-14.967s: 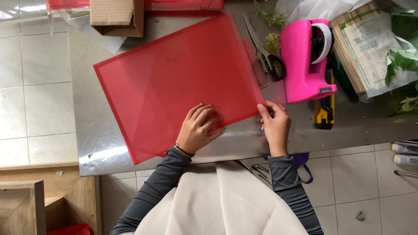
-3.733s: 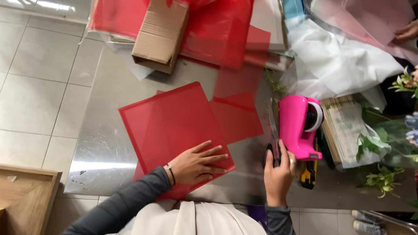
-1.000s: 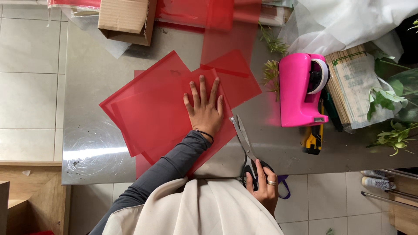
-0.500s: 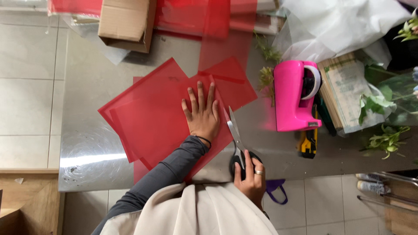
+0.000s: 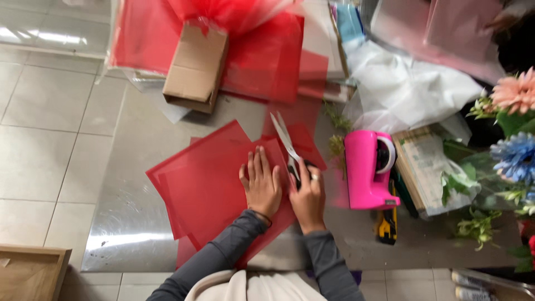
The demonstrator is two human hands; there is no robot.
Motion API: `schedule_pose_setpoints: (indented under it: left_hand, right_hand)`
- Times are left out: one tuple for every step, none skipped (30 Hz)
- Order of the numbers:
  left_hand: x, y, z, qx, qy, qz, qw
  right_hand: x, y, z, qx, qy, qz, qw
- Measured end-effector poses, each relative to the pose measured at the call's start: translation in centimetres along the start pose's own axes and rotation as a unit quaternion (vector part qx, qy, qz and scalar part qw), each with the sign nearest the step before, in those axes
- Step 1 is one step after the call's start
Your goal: The person wraps a floral bouquet by cutting pieces of red translucent paper and folding them around the base of the arrangement.
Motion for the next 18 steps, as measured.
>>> schedule_pose_setpoints:
  left_hand:
    - [-0.3,-1.6,0.1,0.010,0.000,-0.001,1.000]
    - [0.4,-3.4,0.2,0.026,0.041,-0.128,0.991]
    - [1.1,-5.3,0.2,0.040,0.086,-0.252,0.963]
    - [0.2,-7.7,-0.3,0.049,0.090,-0.252,0.962]
    - [1.3,-9.4,-1.8,-0.031,0.217,-0.278,0.935]
    - [2.1,-11.1,-4.1,-0.111,0.338,-0.295,0.887]
    - [0.2,-11.9,-5.5,-0.112,0.342,-0.293,0.886]
    - [-1.1,-12.8,-7.4,-0.082,0.408,-0.234,0.878]
    - [-2.6,-13.8,-9.6,-0.054,0.470,-0.175,0.863]
    - [-3.8,-14.1,-10.6,-0.058,0.474,-0.173,0.861]
    - [-5.8,-14.1,-10.9,-0.046,0.434,-0.117,0.892]
    - [-7.9,-14.2,-11.2,-0.034,0.393,-0.060,0.917]
    - [-8.0,-14.6,-11.3,-0.043,0.399,-0.054,0.914]
    - [-8.3,-15.1,-11.2,-0.036,0.383,-0.042,0.922]
    - [-8.6,-15.7,-11.2,-0.028,0.366,-0.030,0.930]
    - [-8.8,-15.4,-11.5,-0.036,0.371,-0.024,0.928]
    - [-8.3,-15.3,-12.3,-0.026,0.406,-0.044,0.912]
    - [-7.9,-15.3,-13.2,-0.017,0.440,-0.065,0.895]
  right_hand:
    - [-0.3,-1.7,0.1,0.008,-0.006,0.002,1.000]
    - [0.0,-3.1,0.1,-0.006,0.025,-0.003,1.000]
    - [0.4,-4.5,0.0,-0.018,0.058,-0.009,0.998]
    - [1.2,-5.5,-1.0,-0.010,0.053,-0.007,0.999]
    - [2.4,-6.3,-2.2,-0.007,0.080,-0.035,0.996]
    - [3.8,-7.1,-3.6,-0.005,0.107,-0.062,0.992]
    - [4.5,-7.5,-4.2,-0.001,0.111,-0.061,0.992]
    - [5.3,-7.5,-5.0,-0.026,0.112,-0.089,0.989]
    - [6.2,-7.7,-6.1,-0.053,0.115,-0.117,0.985]
    - [6.6,-7.7,-6.0,-0.053,0.120,-0.116,0.984]
    - [6.9,-7.4,-6.3,-0.071,0.128,-0.132,0.980]
    - [7.2,-7.1,-6.6,-0.089,0.136,-0.147,0.976]
    - [6.9,-7.1,-5.9,-0.092,0.147,-0.142,0.975]
    - [6.5,-6.9,-5.2,-0.114,0.125,-0.179,0.969]
    - [6.1,-6.7,-4.5,-0.138,0.101,-0.216,0.961]
    - [5.1,-5.6,-2.9,-0.143,0.111,-0.211,0.961]
    - [3.3,-4.5,-0.9,-0.132,0.080,-0.099,0.983]
    - [1.6,-3.6,1.1,-0.118,0.050,0.014,0.992]
Point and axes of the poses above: each hand's wrist, its own z-axis towards the middle knuckle, its own y-axis out of the palm, x = y × z, the point moved 8 cm from there along z, towards the middle knuckle, and after that the axes turned 11 degrees about x, right-handed, at the moved point
